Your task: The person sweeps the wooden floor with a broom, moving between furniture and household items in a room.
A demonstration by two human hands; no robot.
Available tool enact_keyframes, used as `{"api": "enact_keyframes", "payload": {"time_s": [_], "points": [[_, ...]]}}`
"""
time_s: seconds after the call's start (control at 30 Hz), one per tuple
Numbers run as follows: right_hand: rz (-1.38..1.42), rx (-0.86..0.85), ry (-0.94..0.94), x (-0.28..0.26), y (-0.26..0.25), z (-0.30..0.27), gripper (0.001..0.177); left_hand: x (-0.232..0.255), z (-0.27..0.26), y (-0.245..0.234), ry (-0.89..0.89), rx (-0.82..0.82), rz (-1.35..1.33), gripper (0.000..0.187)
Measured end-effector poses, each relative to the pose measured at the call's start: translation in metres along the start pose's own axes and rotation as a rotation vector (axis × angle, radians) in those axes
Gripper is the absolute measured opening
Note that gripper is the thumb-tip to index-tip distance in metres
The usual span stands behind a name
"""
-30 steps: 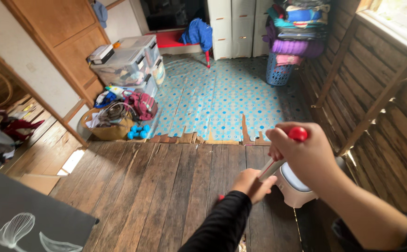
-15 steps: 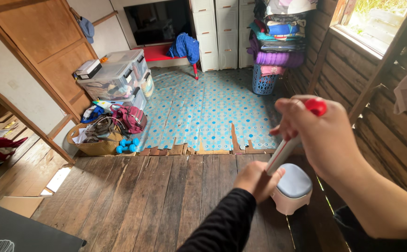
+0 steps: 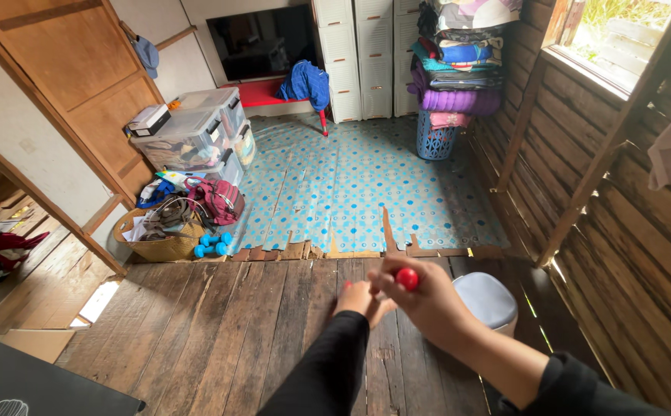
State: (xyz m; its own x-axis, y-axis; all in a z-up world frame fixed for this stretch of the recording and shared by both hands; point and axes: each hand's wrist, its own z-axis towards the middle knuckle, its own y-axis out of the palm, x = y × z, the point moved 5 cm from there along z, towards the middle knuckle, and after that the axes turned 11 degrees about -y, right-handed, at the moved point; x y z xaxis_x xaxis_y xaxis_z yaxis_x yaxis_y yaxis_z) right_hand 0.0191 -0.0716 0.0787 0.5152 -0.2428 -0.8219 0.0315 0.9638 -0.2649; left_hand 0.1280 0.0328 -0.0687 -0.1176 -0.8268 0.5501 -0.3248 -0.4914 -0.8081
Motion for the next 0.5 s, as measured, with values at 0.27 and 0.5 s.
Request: {"api": "enact_keyframes", "payload": {"time_s": [0.27, 0.5], "points": [[-0.192, 0.202, 0.152, -0.03, -0.028, 0.006, 0.026, 0.031, -0.014, 0.02, 0.178, -0.091, 0.107, 0.02], [0.072, 0.087, 0.195, -0.041, -0.046, 0.027, 0.032, 0.067, -0.064, 0.01, 0.012, 0.056, -0.092, 0.027]]}}
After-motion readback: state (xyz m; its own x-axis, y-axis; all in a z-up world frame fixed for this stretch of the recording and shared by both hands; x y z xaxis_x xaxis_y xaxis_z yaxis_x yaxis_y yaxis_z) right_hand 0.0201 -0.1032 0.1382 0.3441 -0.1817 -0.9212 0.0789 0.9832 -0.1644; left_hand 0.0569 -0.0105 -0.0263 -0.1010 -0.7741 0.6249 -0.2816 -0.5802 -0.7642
